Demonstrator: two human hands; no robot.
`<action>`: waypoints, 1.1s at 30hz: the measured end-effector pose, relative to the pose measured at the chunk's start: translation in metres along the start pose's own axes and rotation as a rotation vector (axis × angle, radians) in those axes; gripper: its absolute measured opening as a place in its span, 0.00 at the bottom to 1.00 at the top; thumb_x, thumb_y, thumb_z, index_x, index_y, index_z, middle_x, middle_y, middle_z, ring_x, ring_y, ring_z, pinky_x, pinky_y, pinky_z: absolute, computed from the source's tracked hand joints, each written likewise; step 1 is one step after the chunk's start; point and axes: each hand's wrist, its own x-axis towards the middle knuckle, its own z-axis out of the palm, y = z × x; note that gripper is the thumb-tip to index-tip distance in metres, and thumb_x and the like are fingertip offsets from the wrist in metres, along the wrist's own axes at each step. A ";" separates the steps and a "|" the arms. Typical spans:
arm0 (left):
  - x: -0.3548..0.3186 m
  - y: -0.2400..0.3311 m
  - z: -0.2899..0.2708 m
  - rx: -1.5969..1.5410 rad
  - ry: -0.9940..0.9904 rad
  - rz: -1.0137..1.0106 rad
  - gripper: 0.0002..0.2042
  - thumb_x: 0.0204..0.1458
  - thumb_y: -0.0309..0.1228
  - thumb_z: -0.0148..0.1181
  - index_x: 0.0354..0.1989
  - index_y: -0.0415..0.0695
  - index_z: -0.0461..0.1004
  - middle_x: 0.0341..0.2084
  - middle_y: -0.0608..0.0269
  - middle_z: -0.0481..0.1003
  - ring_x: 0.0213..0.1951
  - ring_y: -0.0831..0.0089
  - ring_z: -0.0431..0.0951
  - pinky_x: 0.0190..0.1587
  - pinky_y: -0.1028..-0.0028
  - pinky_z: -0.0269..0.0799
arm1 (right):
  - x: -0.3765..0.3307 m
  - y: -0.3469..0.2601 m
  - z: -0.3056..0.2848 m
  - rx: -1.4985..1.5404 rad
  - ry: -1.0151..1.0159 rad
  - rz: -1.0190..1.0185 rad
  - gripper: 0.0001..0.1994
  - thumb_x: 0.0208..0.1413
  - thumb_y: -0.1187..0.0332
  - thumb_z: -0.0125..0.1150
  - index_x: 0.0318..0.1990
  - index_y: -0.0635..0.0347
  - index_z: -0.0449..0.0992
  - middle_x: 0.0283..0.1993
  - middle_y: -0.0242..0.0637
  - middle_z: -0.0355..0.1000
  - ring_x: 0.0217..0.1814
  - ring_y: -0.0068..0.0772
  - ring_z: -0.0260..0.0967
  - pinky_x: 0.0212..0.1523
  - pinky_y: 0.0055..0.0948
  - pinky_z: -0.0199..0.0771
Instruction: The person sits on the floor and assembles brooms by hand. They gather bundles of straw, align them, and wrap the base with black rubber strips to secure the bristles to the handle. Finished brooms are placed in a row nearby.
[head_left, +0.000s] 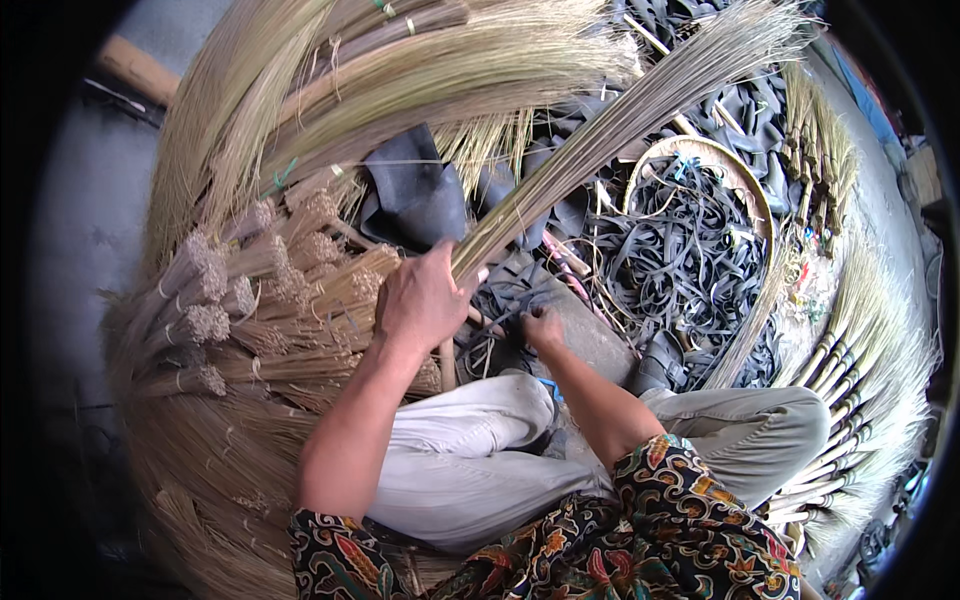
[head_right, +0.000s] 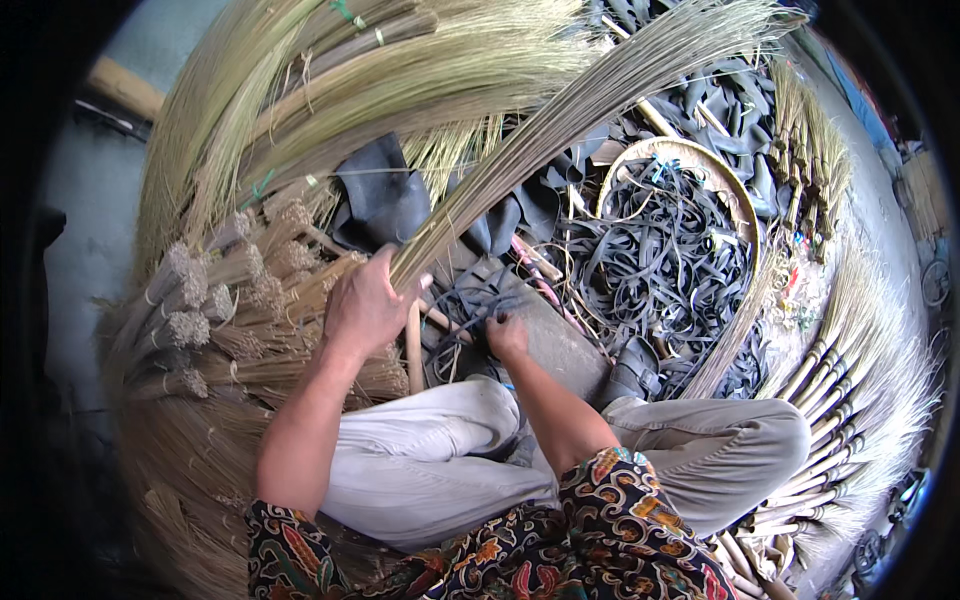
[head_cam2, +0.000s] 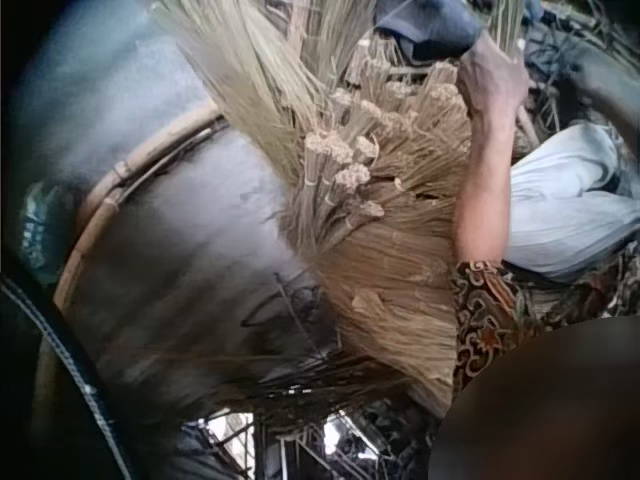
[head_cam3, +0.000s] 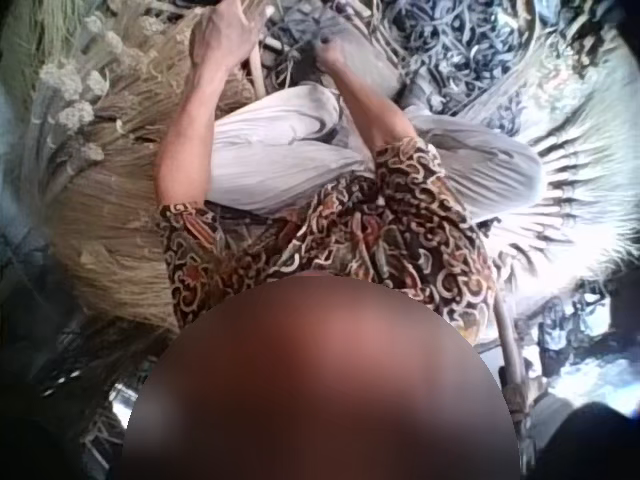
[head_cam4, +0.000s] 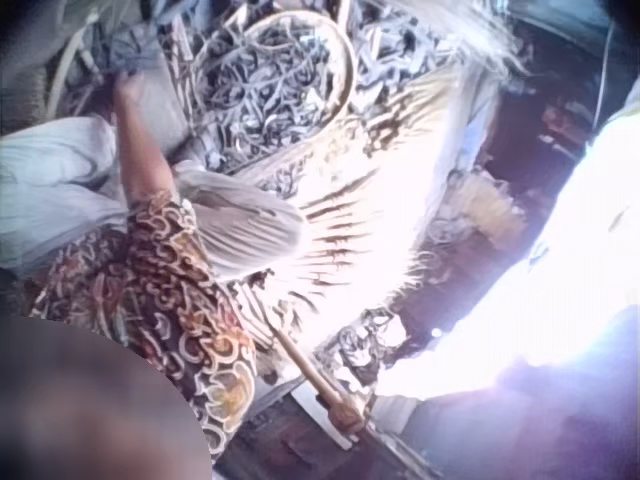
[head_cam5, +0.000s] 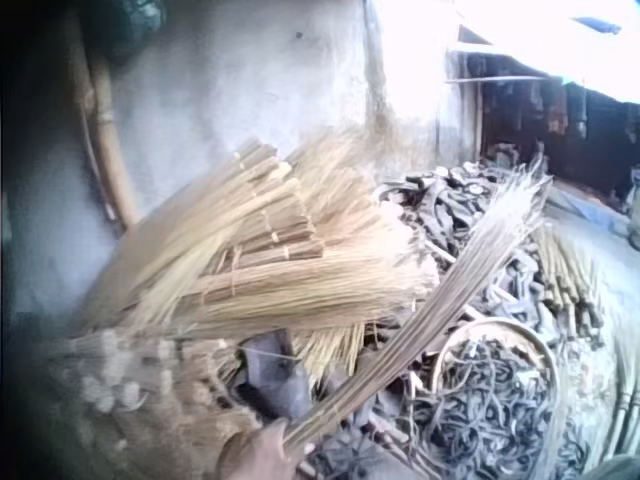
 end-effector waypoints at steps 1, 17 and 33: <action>0.001 -0.003 0.001 -0.005 0.004 -0.004 0.16 0.58 0.40 0.66 0.46 0.41 0.77 0.32 0.40 0.82 0.39 0.40 0.83 0.42 0.49 0.78 | -0.006 0.002 -0.008 0.086 -0.017 -0.047 0.13 0.59 0.63 0.63 0.41 0.66 0.81 0.39 0.48 0.82 0.42 0.40 0.80 0.47 0.38 0.77; -0.006 -0.004 0.012 0.135 0.121 0.010 0.11 0.58 0.33 0.63 0.44 0.41 0.76 0.31 0.41 0.82 0.38 0.42 0.84 0.41 0.50 0.80 | -0.174 -0.178 -0.150 0.346 -0.311 -0.615 0.19 0.74 0.56 0.53 0.37 0.65 0.73 0.25 0.31 0.62 0.30 0.21 0.56 0.31 0.29 0.63; -0.024 0.024 0.014 0.197 0.159 0.142 0.29 0.53 0.32 0.69 0.63 0.40 0.67 0.32 0.42 0.83 0.36 0.47 0.86 0.39 0.53 0.81 | -0.195 -0.181 -0.170 0.743 -0.445 -0.440 0.19 0.75 0.56 0.51 0.37 0.60 0.79 0.16 0.17 0.57 0.14 0.09 0.47 0.17 0.19 0.43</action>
